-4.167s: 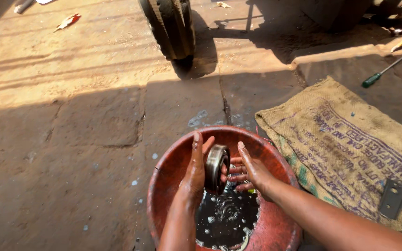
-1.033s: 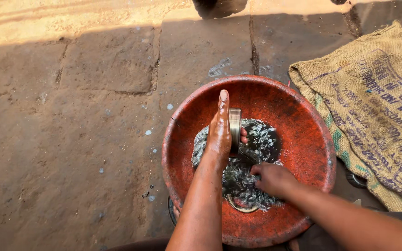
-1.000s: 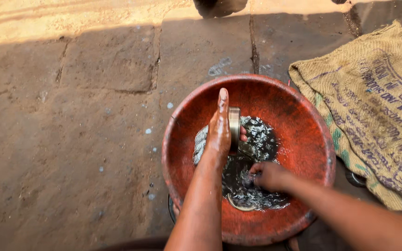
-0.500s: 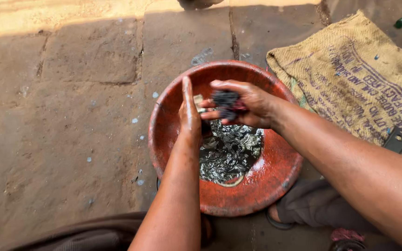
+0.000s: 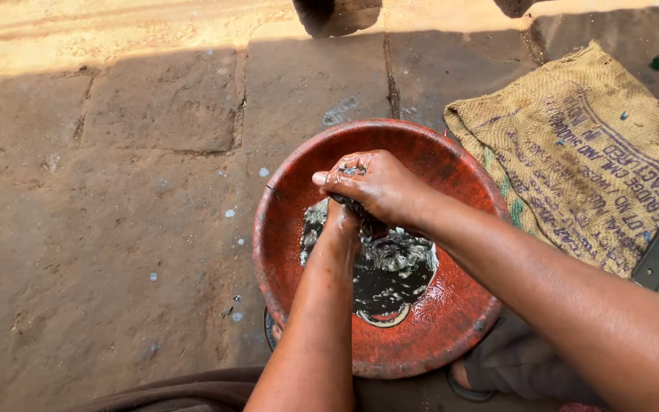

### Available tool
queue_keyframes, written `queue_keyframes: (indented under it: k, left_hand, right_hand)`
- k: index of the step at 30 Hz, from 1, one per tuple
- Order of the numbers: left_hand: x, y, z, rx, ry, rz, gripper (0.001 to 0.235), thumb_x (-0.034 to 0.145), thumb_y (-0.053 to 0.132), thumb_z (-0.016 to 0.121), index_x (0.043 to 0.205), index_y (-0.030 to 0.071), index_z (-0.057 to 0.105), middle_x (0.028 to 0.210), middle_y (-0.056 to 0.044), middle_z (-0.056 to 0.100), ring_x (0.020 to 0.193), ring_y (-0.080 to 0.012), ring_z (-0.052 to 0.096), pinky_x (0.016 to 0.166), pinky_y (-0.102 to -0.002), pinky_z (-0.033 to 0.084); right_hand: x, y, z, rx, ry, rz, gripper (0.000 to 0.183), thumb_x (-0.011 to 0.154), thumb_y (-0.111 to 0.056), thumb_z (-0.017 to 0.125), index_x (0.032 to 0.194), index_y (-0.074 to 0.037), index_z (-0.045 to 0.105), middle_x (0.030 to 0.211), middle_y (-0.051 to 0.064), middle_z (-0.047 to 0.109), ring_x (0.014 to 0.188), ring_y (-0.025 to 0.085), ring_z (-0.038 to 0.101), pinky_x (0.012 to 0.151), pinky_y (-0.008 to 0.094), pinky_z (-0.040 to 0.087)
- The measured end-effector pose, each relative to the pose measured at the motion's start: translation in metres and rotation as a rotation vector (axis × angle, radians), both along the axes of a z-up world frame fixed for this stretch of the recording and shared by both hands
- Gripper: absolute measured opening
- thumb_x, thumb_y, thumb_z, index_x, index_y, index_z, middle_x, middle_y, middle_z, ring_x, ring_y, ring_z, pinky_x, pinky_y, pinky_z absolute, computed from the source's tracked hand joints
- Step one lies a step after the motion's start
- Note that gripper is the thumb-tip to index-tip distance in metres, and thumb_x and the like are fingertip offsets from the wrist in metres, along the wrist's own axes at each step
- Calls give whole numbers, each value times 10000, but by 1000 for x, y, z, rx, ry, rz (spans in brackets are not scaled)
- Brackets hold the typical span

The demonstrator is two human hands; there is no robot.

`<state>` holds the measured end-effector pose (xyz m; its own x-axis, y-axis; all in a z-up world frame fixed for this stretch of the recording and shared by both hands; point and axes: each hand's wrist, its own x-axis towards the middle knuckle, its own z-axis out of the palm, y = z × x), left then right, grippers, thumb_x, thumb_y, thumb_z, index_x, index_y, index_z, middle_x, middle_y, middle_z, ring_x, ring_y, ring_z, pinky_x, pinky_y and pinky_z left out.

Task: The person scrubs a metal ball bearing with a wire brush in a red basin filled with soapy water, rinses it, and then uses a screwdriver to scrape residue from the bearing's inner race.

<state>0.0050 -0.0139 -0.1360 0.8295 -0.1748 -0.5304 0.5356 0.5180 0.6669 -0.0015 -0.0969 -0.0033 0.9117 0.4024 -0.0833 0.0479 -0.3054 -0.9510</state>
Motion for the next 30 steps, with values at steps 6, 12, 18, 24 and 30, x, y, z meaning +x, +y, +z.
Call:
queue_keyframes:
  k: [6, 12, 18, 24, 30]
  left_hand:
    - [1, 4, 15, 103, 196, 98, 490, 949, 635, 437, 1066, 205, 640, 765, -11, 642, 547, -192, 581, 394, -373, 398]
    - [3, 2, -3, -16, 32, 183, 425, 996, 502, 507, 1097, 114, 648, 824, -98, 634, 640, -260, 578, 489, -419, 455]
    - [-2, 2, -8, -52, 48, 64, 401, 979, 526, 505, 1052, 151, 626, 809, -83, 626, 661, -239, 583, 502, -411, 461]
    - [-6, 7, -8, 43, 59, 22, 385, 960, 497, 590, 971, 119, 664, 714, -63, 626, 558, -187, 548, 457, -359, 428]
    - [-12, 18, -11, 294, 132, 201, 385, 941, 469, 675, 890, 88, 701, 619, -43, 625, 456, -136, 513, 413, -307, 396]
  right_hand:
    - [-7, 12, -3, -35, 110, -116, 502, 923, -498, 716, 707, -48, 660, 655, 39, 620, 606, 109, 538, 554, 332, 495]
    - [-13, 17, 4, 5, -13, -100, 526, 951, -508, 636, 678, -60, 672, 618, 13, 656, 581, 93, 576, 572, 310, 509]
    - [-14, 12, 0, 19, 121, -210, 522, 958, -509, 635, 731, -39, 643, 629, 32, 610, 569, 98, 533, 509, 325, 481]
    - [4, 5, -32, -21, -76, -91, 520, 997, -528, 594, 850, -45, 721, 813, 49, 709, 788, 117, 644, 727, 320, 532]
    - [14, -59, -99, -470, -73, -404, 447, 899, -530, 683, 1020, -107, 768, 1015, 89, 764, 947, 246, 738, 837, 391, 558]
